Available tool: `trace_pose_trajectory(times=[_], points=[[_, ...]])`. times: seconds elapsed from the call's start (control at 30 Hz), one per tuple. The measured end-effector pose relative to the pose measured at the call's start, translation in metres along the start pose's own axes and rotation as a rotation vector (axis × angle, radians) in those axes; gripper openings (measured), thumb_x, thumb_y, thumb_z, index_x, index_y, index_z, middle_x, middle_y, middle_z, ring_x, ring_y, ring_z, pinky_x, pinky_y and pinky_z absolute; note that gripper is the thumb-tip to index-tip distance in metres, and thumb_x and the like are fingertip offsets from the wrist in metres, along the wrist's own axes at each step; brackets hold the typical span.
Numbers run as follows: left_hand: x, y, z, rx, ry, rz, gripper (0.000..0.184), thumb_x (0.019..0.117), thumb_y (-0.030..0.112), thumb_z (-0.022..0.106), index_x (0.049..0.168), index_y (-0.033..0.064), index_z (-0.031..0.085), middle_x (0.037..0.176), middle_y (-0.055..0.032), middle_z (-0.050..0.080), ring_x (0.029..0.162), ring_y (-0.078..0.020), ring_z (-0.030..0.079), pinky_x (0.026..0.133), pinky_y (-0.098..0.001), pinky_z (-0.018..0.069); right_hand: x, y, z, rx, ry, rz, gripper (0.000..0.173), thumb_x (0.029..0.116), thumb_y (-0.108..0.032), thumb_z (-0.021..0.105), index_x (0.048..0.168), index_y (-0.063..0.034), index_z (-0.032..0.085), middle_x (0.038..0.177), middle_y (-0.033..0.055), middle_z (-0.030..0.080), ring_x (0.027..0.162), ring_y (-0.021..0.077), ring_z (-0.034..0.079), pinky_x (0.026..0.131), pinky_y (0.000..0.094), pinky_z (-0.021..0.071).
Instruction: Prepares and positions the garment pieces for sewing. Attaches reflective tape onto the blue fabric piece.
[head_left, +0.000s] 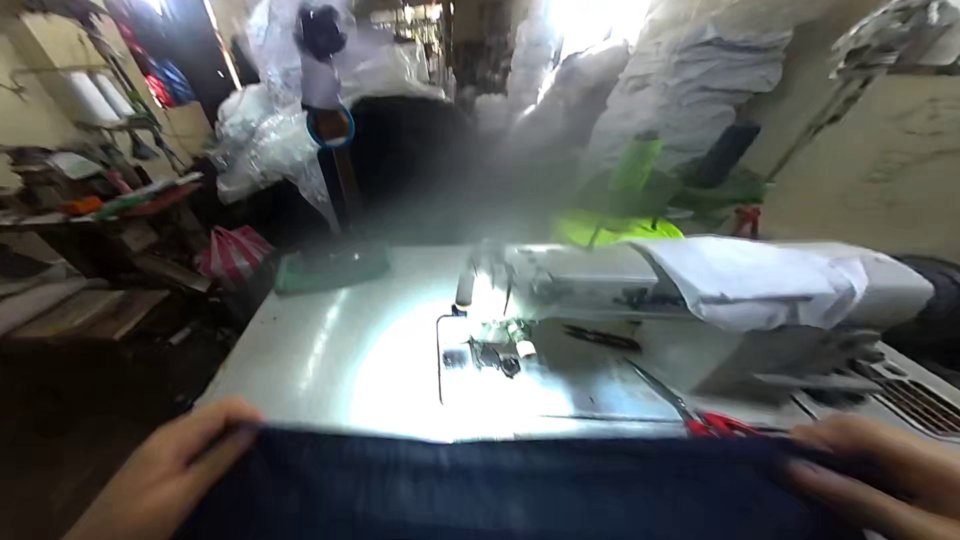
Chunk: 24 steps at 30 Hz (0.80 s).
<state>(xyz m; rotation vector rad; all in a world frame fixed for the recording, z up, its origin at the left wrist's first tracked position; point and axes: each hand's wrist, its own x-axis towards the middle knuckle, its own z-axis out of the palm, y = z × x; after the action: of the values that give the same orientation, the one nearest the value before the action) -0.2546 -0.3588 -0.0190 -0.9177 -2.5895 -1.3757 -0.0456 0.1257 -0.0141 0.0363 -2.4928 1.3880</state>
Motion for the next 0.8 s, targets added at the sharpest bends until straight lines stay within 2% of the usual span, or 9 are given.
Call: trace_pose_trajectory(times=[0.03,0.07,0.13,0.17,0.23,0.33,0.4,0.7,0.8], points=[[0.013,-0.014,0.013,0.147,0.020,-0.173,0.018,0.0991,0.007,0.056,0.104,-0.0036,0.071,0.101,-0.0107,0.070,0.093,-0.0126,0.066,0.088,-0.0328,0.0543,0.010,0.032,0.017,-0.042,0.060,0.079,0.016,0.0930,-0.013,0.068,0.105,-0.0037,0.064,0.096,-0.0048,0.067,0.089,-0.0002,0.064,0.081,0.0247,0.0563],[0.025,-0.031,0.033,0.264,0.070,-0.287,0.014,0.0979,-0.001,0.060,0.104,-0.0073,0.070,0.105,-0.0206,0.070,0.098,-0.0274,0.067,0.091,-0.0477,0.0527,0.019,0.057,0.039,-0.090,0.136,0.203,0.015,0.0878,-0.013,0.070,0.099,-0.0045,0.066,0.089,-0.0015,0.068,0.080,0.0037,0.065,0.074,0.0277,0.0574],[0.034,-0.083,0.061,0.451,0.061,-0.324,0.024,0.0942,-0.004,0.067,0.118,-0.0059,0.068,0.121,-0.0315,0.063,0.113,-0.0486,0.061,0.096,-0.0676,0.0460,0.038,0.087,0.077,-0.207,0.104,0.459,0.014,0.0949,-0.008,0.068,0.106,0.0009,0.068,0.088,0.0115,0.069,0.073,0.0174,0.066,0.068,0.0384,0.0573],[0.032,-0.105,0.072,0.498,0.016,-0.301,0.036,0.0937,-0.001,0.068,0.130,-0.0028,0.062,0.130,-0.0348,0.057,0.119,-0.0555,0.056,0.096,-0.0733,0.0436,0.047,0.097,0.090,-0.271,0.053,0.544,0.017,0.0991,-0.011,0.066,0.111,0.0012,0.067,0.092,0.0152,0.069,0.076,0.0232,0.067,0.072,0.0442,0.0572],[0.021,-0.123,0.096,0.500,-0.042,-0.194,0.043,0.0952,0.008,0.068,0.137,0.0021,0.059,0.139,-0.0319,0.054,0.126,-0.0547,0.053,0.100,-0.0727,0.0435,0.057,0.108,0.108,-0.390,0.038,0.602,0.023,0.1020,-0.022,0.065,0.112,-0.0019,0.069,0.096,0.0159,0.071,0.087,0.0300,0.069,0.083,0.0547,0.0553],[-0.004,-0.125,0.128,0.539,-0.037,-0.084,0.052,0.1017,0.040,0.047,0.141,0.0100,0.062,0.151,-0.0245,0.050,0.139,-0.0508,0.045,0.108,-0.0751,0.0328,0.059,0.109,0.118,-0.486,0.077,0.571,0.023,0.1022,-0.027,0.065,0.108,-0.0057,0.070,0.090,0.0120,0.072,0.085,0.0289,0.069,0.080,0.0567,0.0541],[-0.012,-0.127,0.134,0.588,-0.007,-0.075,0.060,0.1040,0.052,0.035,0.146,0.0156,0.058,0.154,-0.0216,0.048,0.143,-0.0495,0.042,0.110,-0.0776,0.0254,0.057,0.109,0.118,-0.494,0.092,0.556,0.023,0.1014,-0.027,0.066,0.107,-0.0062,0.071,0.089,0.0107,0.072,0.084,0.0279,0.070,0.079,0.0560,0.0548],[-0.011,-0.136,0.124,0.610,-0.051,-0.086,0.062,0.1042,0.054,0.031,0.151,0.0204,0.053,0.157,-0.0196,0.045,0.147,-0.0473,0.037,0.111,-0.0779,0.0208,0.053,0.116,0.127,-0.599,0.172,0.440,0.019,0.0986,-0.027,0.070,0.102,-0.0081,0.071,0.080,0.0083,0.069,0.074,0.0264,0.068,0.068,0.0540,0.0545],[-0.022,-0.129,0.110,0.603,-0.129,-0.163,0.061,0.1057,0.052,0.032,0.155,0.0195,0.046,0.162,-0.0219,0.037,0.150,-0.0482,0.030,0.113,-0.0784,0.0142,0.044,0.114,0.133,-0.702,0.210,0.323,0.025,0.0960,-0.025,0.072,0.113,-0.0076,0.069,0.094,0.0104,0.071,0.084,0.0285,0.070,0.074,0.0519,0.0581]])
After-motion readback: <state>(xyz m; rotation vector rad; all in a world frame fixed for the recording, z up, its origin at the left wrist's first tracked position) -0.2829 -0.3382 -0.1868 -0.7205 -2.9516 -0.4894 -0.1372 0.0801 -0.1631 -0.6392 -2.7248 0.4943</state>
